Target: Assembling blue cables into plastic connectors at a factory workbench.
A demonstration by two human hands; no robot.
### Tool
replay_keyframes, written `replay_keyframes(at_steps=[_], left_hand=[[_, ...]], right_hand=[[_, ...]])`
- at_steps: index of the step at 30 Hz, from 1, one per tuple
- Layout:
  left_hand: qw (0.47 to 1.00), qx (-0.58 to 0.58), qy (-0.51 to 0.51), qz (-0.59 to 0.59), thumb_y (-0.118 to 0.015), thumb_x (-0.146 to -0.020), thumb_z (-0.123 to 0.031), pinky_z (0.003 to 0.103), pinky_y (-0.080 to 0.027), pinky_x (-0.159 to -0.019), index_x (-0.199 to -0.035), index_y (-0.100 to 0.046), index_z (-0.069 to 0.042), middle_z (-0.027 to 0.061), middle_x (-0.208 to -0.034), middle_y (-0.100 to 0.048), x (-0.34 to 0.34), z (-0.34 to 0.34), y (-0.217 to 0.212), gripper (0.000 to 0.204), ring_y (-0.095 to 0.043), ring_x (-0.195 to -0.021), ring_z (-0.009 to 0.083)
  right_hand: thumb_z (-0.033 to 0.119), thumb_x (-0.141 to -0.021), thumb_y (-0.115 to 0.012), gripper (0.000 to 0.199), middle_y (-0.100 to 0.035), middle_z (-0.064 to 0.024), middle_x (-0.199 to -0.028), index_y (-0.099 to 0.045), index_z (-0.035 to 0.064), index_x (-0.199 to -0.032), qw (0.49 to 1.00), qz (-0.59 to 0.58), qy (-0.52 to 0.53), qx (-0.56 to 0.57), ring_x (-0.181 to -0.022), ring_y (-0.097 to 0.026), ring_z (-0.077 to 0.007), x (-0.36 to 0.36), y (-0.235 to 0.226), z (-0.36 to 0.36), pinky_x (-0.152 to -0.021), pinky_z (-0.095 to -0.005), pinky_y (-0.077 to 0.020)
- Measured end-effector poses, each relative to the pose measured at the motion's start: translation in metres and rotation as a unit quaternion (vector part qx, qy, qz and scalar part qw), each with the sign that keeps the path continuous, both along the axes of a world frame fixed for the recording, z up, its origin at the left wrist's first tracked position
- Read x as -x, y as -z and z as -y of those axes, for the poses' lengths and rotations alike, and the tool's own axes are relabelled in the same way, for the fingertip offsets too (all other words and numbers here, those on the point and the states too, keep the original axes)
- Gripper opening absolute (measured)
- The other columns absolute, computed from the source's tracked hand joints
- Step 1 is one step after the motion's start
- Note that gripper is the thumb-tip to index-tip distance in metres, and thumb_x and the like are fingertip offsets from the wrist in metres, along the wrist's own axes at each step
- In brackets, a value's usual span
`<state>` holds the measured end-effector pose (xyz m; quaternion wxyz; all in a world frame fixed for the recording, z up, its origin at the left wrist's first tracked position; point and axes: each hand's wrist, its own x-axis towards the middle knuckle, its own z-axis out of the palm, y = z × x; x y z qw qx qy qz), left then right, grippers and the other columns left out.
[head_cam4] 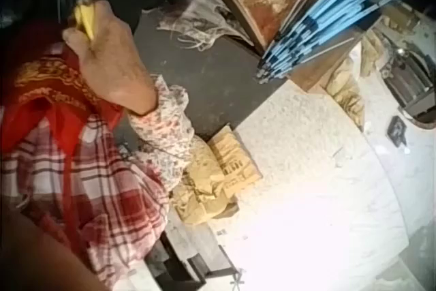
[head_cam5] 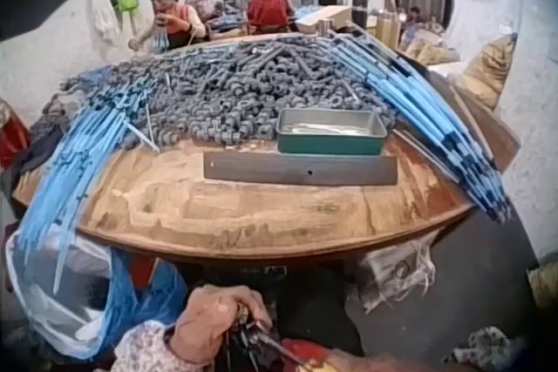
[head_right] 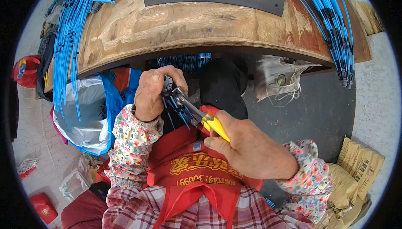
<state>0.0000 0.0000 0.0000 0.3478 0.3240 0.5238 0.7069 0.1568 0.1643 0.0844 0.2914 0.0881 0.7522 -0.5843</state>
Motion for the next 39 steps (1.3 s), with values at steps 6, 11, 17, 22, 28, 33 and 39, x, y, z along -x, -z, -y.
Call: replay_keyframes(at_steps=[6,11,17,22,28,33,39], left_hand=[[0.993,0.050,-0.072,-0.080,-0.039,-0.094,-0.044,0.024,-0.042,-0.058,-0.080,-0.059,0.004,0.0080,-0.068,-0.058,0.000,0.001,0.001,0.055,-0.053,-0.059,0.0118],[0.991,0.013,-0.120,-0.050,-0.031,-0.095,-0.051,0.029,-0.046,-0.057,-0.080,-0.057,0.006,0.0144,-0.069,-0.056,0.001,0.006,0.000,0.064,-0.058,-0.060,0.0216],[0.986,-0.007,-0.154,-0.068,-0.027,-0.094,-0.055,0.032,-0.048,-0.061,-0.083,-0.057,0.005,0.0156,-0.073,-0.056,-0.004,0.018,0.002,0.068,-0.059,-0.065,0.0239],[0.985,-0.018,-0.167,-0.028,-0.024,-0.095,-0.055,0.032,-0.048,-0.062,-0.086,-0.056,0.006,0.0161,-0.076,-0.056,-0.009,0.022,0.001,0.069,-0.059,-0.066,0.0242],[0.978,-0.005,-0.177,-0.109,-0.023,-0.096,-0.053,0.032,-0.047,-0.061,-0.086,-0.055,0.006,0.0156,-0.073,-0.055,-0.004,0.024,0.007,0.068,-0.057,-0.063,0.0229],[0.967,-0.014,-0.243,-0.077,-0.023,-0.096,-0.052,0.029,-0.043,-0.055,-0.080,-0.051,0.003,0.0148,-0.068,-0.052,-0.008,0.012,0.005,0.063,-0.051,-0.057,0.0202],[0.966,-0.023,-0.249,-0.066,-0.024,-0.096,-0.052,0.027,-0.038,-0.049,-0.074,-0.046,-0.001,0.0134,-0.062,-0.049,-0.004,0.014,0.010,0.060,-0.045,-0.052,0.0174]], right_hand=[[0.015,-0.091,-0.055,0.022,-0.053,-0.0073,-0.069,-0.041,-0.0006,-0.096,0.980,-0.161,0.082,-0.085,-0.055,-0.053,-0.0128,-0.016,0.033,0.032,-0.051,-0.0273,-0.0440],[0.015,-0.092,-0.054,0.020,-0.052,-0.0058,-0.070,-0.042,-0.0008,-0.098,0.980,-0.162,0.111,-0.035,-0.055,-0.053,-0.0101,-0.013,0.052,0.042,-0.051,-0.0257,-0.0439],[0.017,-0.093,-0.053,0.022,-0.052,-0.0047,-0.073,-0.044,-0.0008,-0.102,0.978,-0.167,0.118,0.028,-0.055,-0.052,-0.0091,-0.010,0.056,0.045,-0.052,-0.0236,-0.0441],[0.017,-0.093,-0.052,0.023,-0.052,-0.0040,-0.072,-0.045,-0.0013,-0.103,0.981,-0.152,0.114,0.048,-0.055,-0.052,-0.0088,-0.008,0.048,0.045,-0.052,-0.0229,-0.0444],[0.017,-0.093,-0.052,0.021,-0.052,-0.0061,-0.070,-0.044,-0.0015,-0.100,0.984,-0.138,0.109,0.035,-0.055,-0.053,-0.0108,-0.005,0.046,0.049,-0.051,-0.0242,-0.0432],[0.012,-0.091,-0.055,0.019,-0.052,-0.0097,-0.069,-0.042,-0.0009,-0.097,0.966,-0.215,0.142,0.005,-0.055,-0.054,-0.0150,-0.002,0.062,0.068,-0.050,-0.0279,-0.0415],[0.007,-0.087,-0.058,0.022,-0.053,-0.0132,-0.069,-0.040,-0.0013,-0.097,0.962,-0.221,0.156,0.024,-0.057,-0.057,-0.0244,0.000,0.074,0.078,-0.050,-0.0331,-0.0423]])
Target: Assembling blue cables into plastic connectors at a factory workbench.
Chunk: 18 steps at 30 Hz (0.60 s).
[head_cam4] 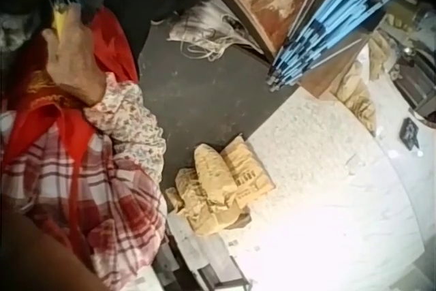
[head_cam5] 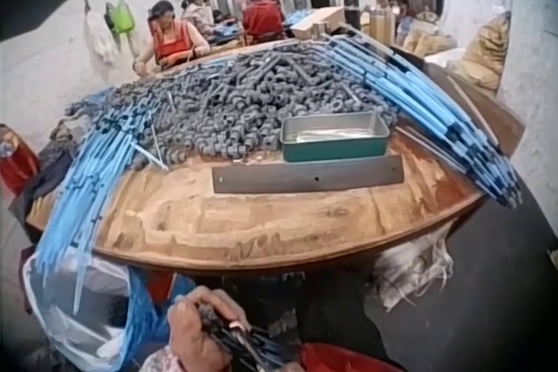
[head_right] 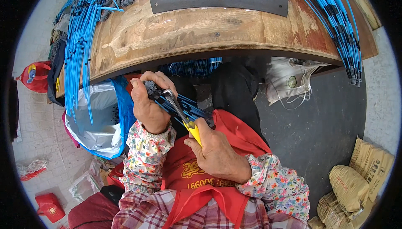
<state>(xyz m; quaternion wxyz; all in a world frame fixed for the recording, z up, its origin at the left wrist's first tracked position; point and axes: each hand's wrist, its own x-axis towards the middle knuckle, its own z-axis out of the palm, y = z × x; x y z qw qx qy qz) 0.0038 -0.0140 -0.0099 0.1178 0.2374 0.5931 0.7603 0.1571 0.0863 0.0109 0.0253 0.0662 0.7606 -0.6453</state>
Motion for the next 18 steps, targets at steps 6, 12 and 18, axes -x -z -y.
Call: replay_keyframes(at_steps=[6,12,18], left_hand=[[0.999,-0.034,0.012,0.030,-0.025,-0.096,-0.052,0.027,-0.037,-0.048,-0.075,-0.046,-0.001,0.0124,-0.059,-0.048,0.000,0.000,-0.001,0.059,-0.045,-0.051,0.0169],[1.000,-0.004,-0.020,0.001,-0.024,-0.097,-0.050,0.026,-0.037,-0.049,-0.077,-0.047,-0.001,0.0118,-0.059,-0.049,-0.002,-0.002,-0.002,0.058,-0.046,-0.052,0.0168],[0.975,0.065,-0.167,-0.134,-0.026,-0.098,-0.045,0.024,-0.041,-0.052,-0.089,-0.054,0.001,0.0107,-0.065,-0.056,-0.003,0.002,-0.014,0.055,-0.052,-0.052,0.0147]], right_hand=[[0.007,-0.085,-0.060,0.025,-0.054,-0.0185,-0.069,-0.040,-0.0019,-0.097,0.994,-0.055,0.010,-0.089,-0.060,-0.057,-0.0366,0.000,0.009,0.006,-0.050,-0.0390,-0.0426],[0.009,-0.083,-0.062,0.027,-0.054,-0.0217,-0.073,-0.041,-0.0007,-0.097,0.989,-0.053,0.003,-0.138,-0.066,-0.056,-0.0418,0.002,0.001,-0.003,-0.054,-0.0435,-0.0423],[0.016,-0.082,-0.065,0.028,-0.054,-0.0195,-0.078,-0.045,0.0020,-0.095,0.974,-0.080,-0.044,-0.209,-0.071,-0.056,-0.0402,0.020,-0.039,-0.054,-0.059,-0.0442,-0.0430]])
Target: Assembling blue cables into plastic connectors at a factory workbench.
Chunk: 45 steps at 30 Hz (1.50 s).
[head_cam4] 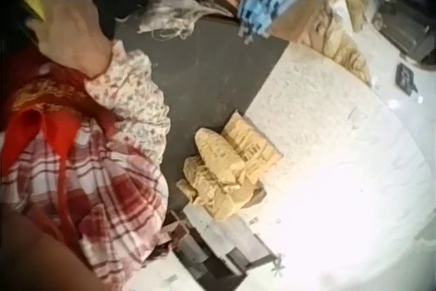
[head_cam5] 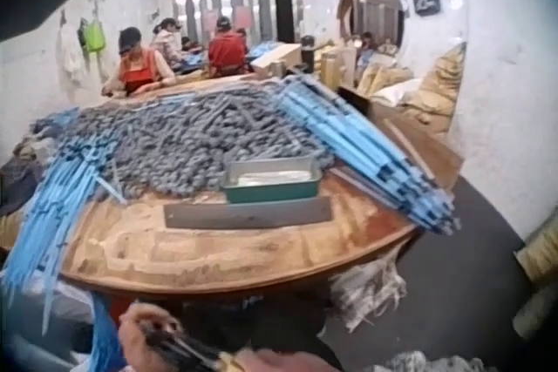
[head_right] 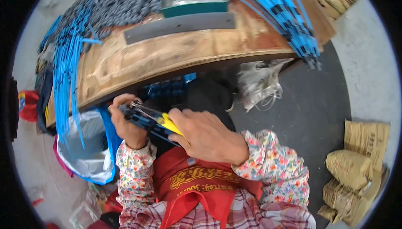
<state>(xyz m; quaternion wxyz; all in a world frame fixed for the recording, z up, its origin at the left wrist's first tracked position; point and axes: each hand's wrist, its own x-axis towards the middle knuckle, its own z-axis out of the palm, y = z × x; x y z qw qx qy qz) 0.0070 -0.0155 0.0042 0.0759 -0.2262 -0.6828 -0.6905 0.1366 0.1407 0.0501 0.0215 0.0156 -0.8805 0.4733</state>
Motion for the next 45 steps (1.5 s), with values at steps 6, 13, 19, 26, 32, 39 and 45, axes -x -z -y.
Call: replay_keyframes(at_steps=[6,13,19,26,32,39,45], left_hand=[[0.990,-0.096,0.088,0.053,-0.035,-0.096,-0.042,0.023,-0.038,-0.052,-0.095,-0.052,0.000,0.0080,-0.065,-0.052,-0.006,0.007,0.010,0.044,-0.048,-0.054,0.0130],[0.996,-0.044,0.078,0.030,-0.052,-0.089,-0.020,0.022,-0.038,-0.053,-0.092,-0.052,-0.001,0.0060,-0.063,-0.050,-0.020,0.011,0.004,0.020,-0.046,-0.053,0.0122],[0.995,0.010,0.054,0.087,-0.055,-0.084,-0.018,0.028,-0.047,-0.056,-0.089,-0.053,0.001,0.0132,-0.080,-0.060,-0.009,0.008,0.015,0.020,-0.056,-0.062,0.0147],[0.987,0.062,0.090,0.121,-0.058,-0.083,-0.014,0.026,-0.045,-0.053,-0.086,-0.054,0.001,0.0115,-0.075,-0.059,-0.009,0.005,0.011,0.017,-0.055,-0.059,0.0139],[0.988,0.050,0.086,0.116,-0.061,-0.082,-0.010,0.024,-0.044,-0.051,-0.085,-0.054,0.002,0.0100,-0.070,-0.059,-0.014,0.004,0.010,0.014,-0.054,-0.056,0.0132],[0.996,0.013,0.034,0.078,-0.064,-0.080,-0.006,0.023,-0.042,-0.049,-0.082,-0.055,0.002,0.0083,-0.065,-0.058,-0.021,0.013,0.006,0.012,-0.053,-0.052,0.0125],[0.996,-0.026,0.019,0.087,-0.063,-0.080,-0.005,0.023,-0.042,-0.048,-0.079,-0.055,0.001,0.0074,-0.064,-0.057,-0.020,-0.006,0.005,0.010,-0.053,-0.051,0.0118]], right_hand=[[0.023,-0.076,-0.070,0.036,-0.052,-0.0138,-0.086,-0.053,0.0069,-0.103,0.941,-0.132,0.096,-0.296,-0.080,-0.054,-0.0348,0.041,-0.030,-0.058,-0.064,-0.0423,-0.0441],[0.032,-0.072,-0.070,0.032,-0.050,-0.0093,-0.087,-0.062,0.0112,-0.095,0.861,-0.214,0.100,-0.450,-0.081,-0.048,-0.0258,0.065,-0.035,-0.090,-0.068,-0.0379,-0.0394],[0.027,-0.068,-0.068,0.027,-0.057,-0.0130,-0.099,-0.066,0.0070,-0.085,0.925,-0.092,0.081,-0.360,-0.099,-0.051,-0.0229,0.035,-0.028,-0.060,-0.075,-0.0401,-0.0426],[0.027,-0.070,-0.068,0.026,-0.058,-0.0136,-0.096,-0.066,0.0065,-0.085,0.972,-0.050,0.009,-0.227,-0.096,-0.053,-0.0243,0.033,0.021,-0.001,-0.074,-0.0399,-0.0439],[0.027,-0.071,-0.068,0.025,-0.059,-0.0141,-0.093,-0.066,0.0061,-0.085,0.981,-0.060,-0.088,-0.161,-0.094,-0.055,-0.0255,0.049,0.030,0.044,-0.073,-0.0397,-0.0450],[0.026,-0.072,-0.067,0.024,-0.060,-0.0146,-0.090,-0.066,0.0057,-0.084,0.957,-0.093,-0.250,-0.111,-0.092,-0.057,-0.0270,0.070,0.025,0.101,-0.072,-0.0395,-0.0463],[0.026,-0.074,-0.067,0.023,-0.061,-0.0151,-0.088,-0.066,0.0053,-0.084,0.938,-0.032,-0.337,-0.078,-0.090,-0.058,-0.0282,0.047,0.026,0.126,-0.072,-0.0393,-0.0474]])
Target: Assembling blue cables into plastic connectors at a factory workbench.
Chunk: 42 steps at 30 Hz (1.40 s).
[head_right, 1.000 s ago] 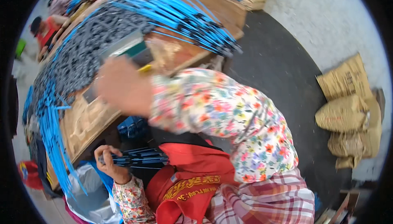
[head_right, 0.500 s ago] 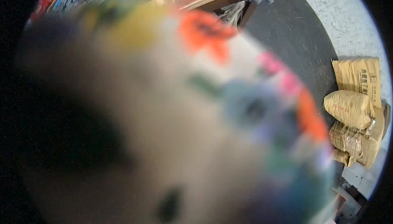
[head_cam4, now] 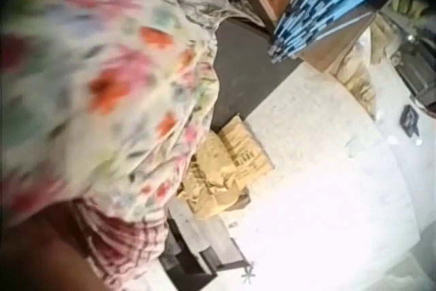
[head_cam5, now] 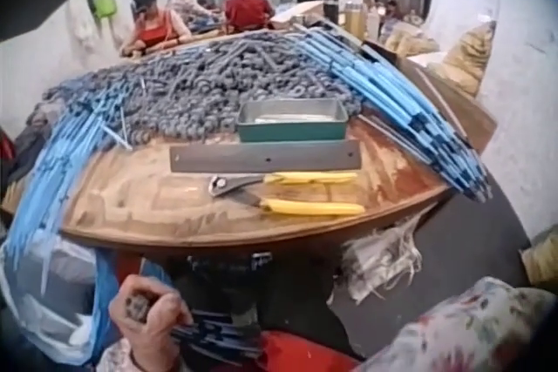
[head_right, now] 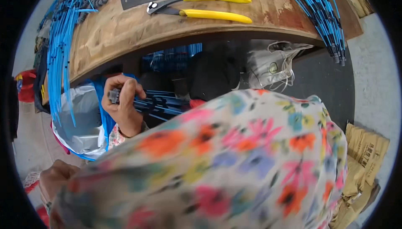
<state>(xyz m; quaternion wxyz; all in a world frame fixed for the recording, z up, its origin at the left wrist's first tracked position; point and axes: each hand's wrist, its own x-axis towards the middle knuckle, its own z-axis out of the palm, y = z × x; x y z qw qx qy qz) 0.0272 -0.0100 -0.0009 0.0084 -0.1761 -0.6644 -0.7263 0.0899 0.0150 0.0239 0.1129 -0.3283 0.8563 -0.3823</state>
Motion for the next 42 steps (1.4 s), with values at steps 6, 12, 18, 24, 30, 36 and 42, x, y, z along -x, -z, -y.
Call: replay_keyframes(at_steps=[6,12,18,24,30,36,42], left_hand=[[0.999,0.045,0.006,-0.026,-0.063,-0.084,-0.011,0.023,-0.042,-0.048,-0.085,-0.054,0.000,0.0089,-0.066,-0.058,0.016,0.026,0.011,0.015,-0.053,-0.053,0.0115],[0.991,-0.017,0.134,0.010,-0.059,-0.087,-0.013,0.024,-0.042,-0.054,-0.087,-0.054,-0.001,0.0090,-0.067,-0.056,0.054,0.049,0.058,0.013,-0.051,-0.055,0.0118],[0.999,-0.040,0.018,0.012,-0.057,-0.090,-0.012,0.026,-0.042,-0.056,-0.087,-0.054,-0.002,0.0079,-0.068,-0.053,0.033,0.034,0.019,0.010,-0.049,-0.058,0.0128],[0.991,-0.127,-0.021,0.039,-0.058,-0.089,-0.010,0.025,-0.041,-0.054,-0.085,-0.052,-0.001,0.0080,-0.068,-0.053,0.043,0.043,-0.024,0.011,-0.050,-0.058,0.0142],[0.989,-0.140,-0.042,-0.010,-0.057,-0.090,-0.016,0.027,-0.042,-0.055,-0.082,-0.050,-0.003,0.0067,-0.068,-0.051,0.075,0.069,-0.099,0.017,-0.049,-0.057,0.0152],[0.977,-0.207,0.024,-0.044,-0.057,-0.091,-0.023,0.029,-0.042,-0.061,-0.083,-0.052,-0.004,0.0043,-0.071,-0.049,0.105,0.139,-0.165,0.021,-0.048,-0.061,0.0140],[0.947,-0.312,0.072,-0.002,-0.056,-0.092,-0.030,0.030,-0.040,-0.066,-0.081,-0.050,-0.005,0.0017,-0.071,-0.047,0.109,0.191,-0.181,0.028,-0.047,-0.064,0.0129]], right_hand=[[0.025,-0.075,-0.067,0.022,-0.062,-0.0155,-0.085,-0.067,0.0049,-0.083,0.994,0.076,0.073,-0.009,-0.087,-0.060,-0.0294,-0.025,0.008,-0.033,-0.071,-0.0392,-0.0485],[0.025,-0.076,-0.066,0.022,-0.063,-0.0160,-0.083,-0.067,0.0045,-0.083,0.976,0.163,0.146,-0.004,-0.085,-0.061,-0.0306,-0.071,0.012,-0.057,-0.070,-0.0390,-0.0496],[0.025,-0.078,-0.066,0.021,-0.063,-0.0165,-0.080,-0.067,0.0041,-0.083,0.981,0.159,0.110,0.003,-0.083,-0.063,-0.0318,-0.059,0.001,-0.062,-0.069,-0.0388,-0.0507],[0.028,-0.083,-0.061,0.030,-0.060,-0.0215,-0.078,-0.057,-0.0018,-0.084,0.973,0.229,-0.001,0.002,-0.078,-0.060,-0.0372,-0.040,0.016,-0.036,-0.067,-0.0451,-0.0468],[0.026,-0.085,-0.060,0.025,-0.060,-0.0188,-0.073,-0.057,0.0006,-0.083,0.969,0.221,0.099,0.052,-0.074,-0.061,-0.0346,-0.057,0.064,-0.041,-0.066,-0.0426,-0.0469],[0.024,-0.081,-0.066,0.026,-0.063,-0.0179,-0.084,-0.059,0.0003,-0.091,0.927,0.280,0.191,0.163,-0.083,-0.061,-0.0332,-0.043,0.066,-0.029,-0.072,-0.0383,-0.0487],[0.028,-0.072,-0.078,0.056,-0.056,-0.0142,-0.116,-0.052,0.0036,-0.116,0.926,0.155,0.233,0.252,-0.105,-0.055,-0.0256,-0.036,0.053,-0.030,-0.077,-0.0336,-0.0488]])
